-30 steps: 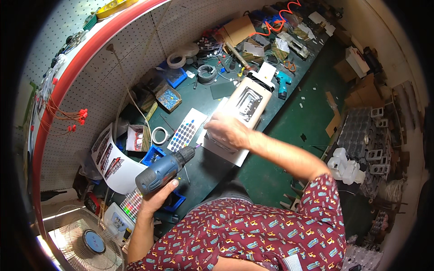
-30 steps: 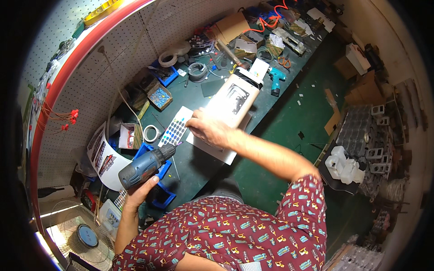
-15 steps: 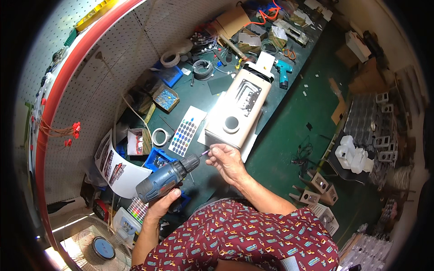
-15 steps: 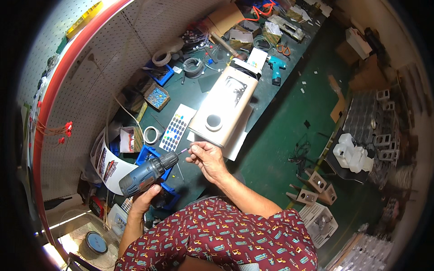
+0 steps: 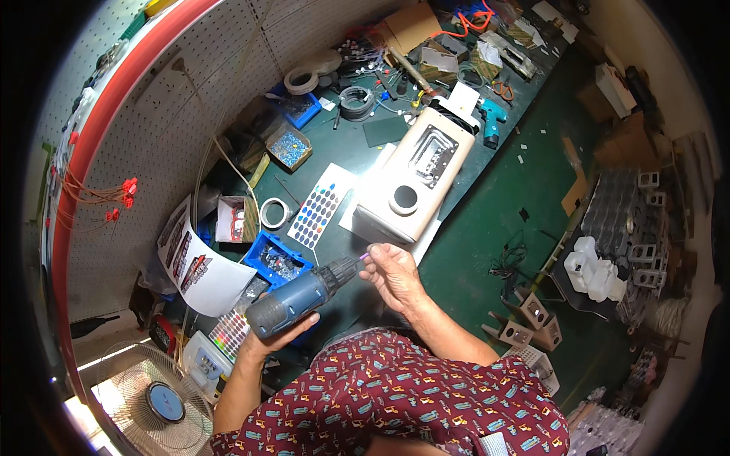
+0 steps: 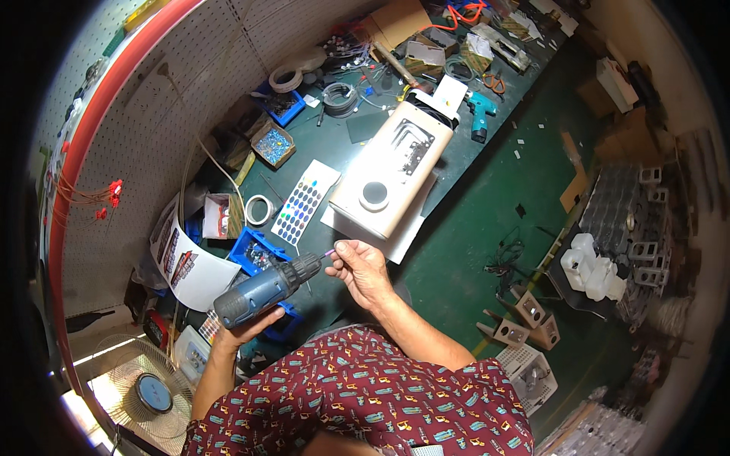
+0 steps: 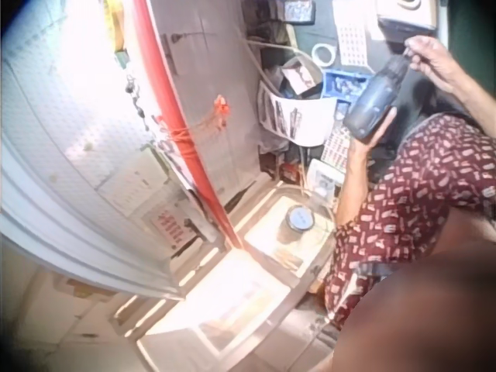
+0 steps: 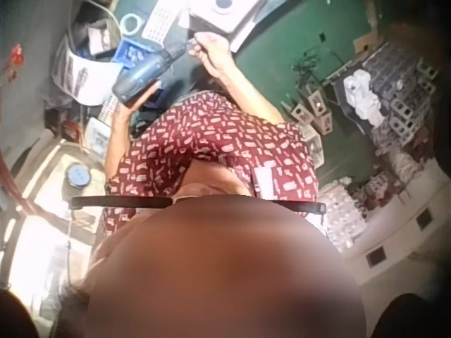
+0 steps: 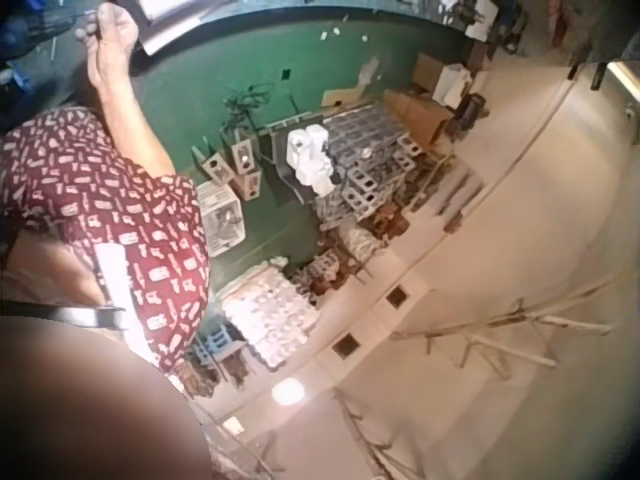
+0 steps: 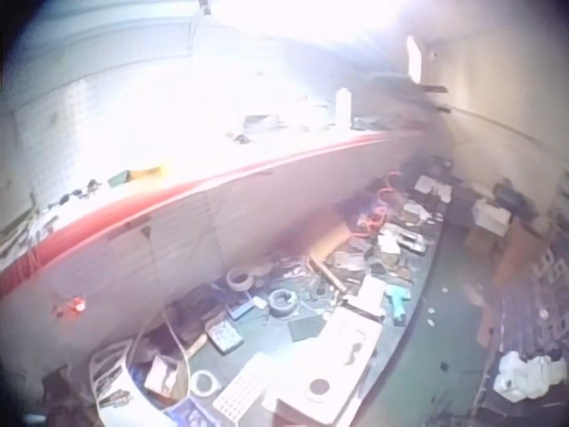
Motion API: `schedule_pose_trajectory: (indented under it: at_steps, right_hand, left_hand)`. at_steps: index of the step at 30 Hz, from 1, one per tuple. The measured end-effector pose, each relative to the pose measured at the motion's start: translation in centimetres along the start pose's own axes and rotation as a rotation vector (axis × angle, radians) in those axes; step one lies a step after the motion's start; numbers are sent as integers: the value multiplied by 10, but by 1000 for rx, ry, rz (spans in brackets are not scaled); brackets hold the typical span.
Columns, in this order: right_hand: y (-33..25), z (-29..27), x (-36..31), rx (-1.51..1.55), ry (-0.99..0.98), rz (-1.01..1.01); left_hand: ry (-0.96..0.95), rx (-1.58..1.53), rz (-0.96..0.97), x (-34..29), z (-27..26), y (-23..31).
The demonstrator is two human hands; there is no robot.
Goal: The person assembles a white rectangular device on a workbench. They use a cordless drill to drive screws into the device, flip it over to access different sides, and apply a sticker to the top surface. The person repeatedly repositions the device and continues fastening screws until the assembly appears complete.
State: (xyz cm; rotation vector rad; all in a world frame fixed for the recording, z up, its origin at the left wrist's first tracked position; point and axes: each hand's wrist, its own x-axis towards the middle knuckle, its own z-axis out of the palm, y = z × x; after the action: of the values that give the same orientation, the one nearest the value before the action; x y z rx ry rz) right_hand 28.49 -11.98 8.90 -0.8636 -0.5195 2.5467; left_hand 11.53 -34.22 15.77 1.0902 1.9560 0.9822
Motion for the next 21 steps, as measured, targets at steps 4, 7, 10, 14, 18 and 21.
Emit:
schedule_pose_trajectory:
  at_steps: [4, 7, 10, 14, 18, 21]
  right_hand:
    - [1, -9, -2, -84, -38, 22]
    - [-1, -13, -3, -169, -48, 43]
    - [2, -10, -2, -141, -40, 55]
    - [-3, -13, 0, -134, -71, 120]
    - [0, -11, 2, -69, -111, 152]
    - [11, -2, 10, 38, -222, 92]
  left_hand:
    - [40, -247, -84, -6, 5, 4]
    - [-28, -374, -211, -7, -4, 10]
    - [-18, -409, -251, -7, -3, 9]
    - [20, -430, -241, -8, 0, 14]
    - [57, -510, -262, -11, 8, -3]
    - [107, -654, -290, -12, 24, -21]
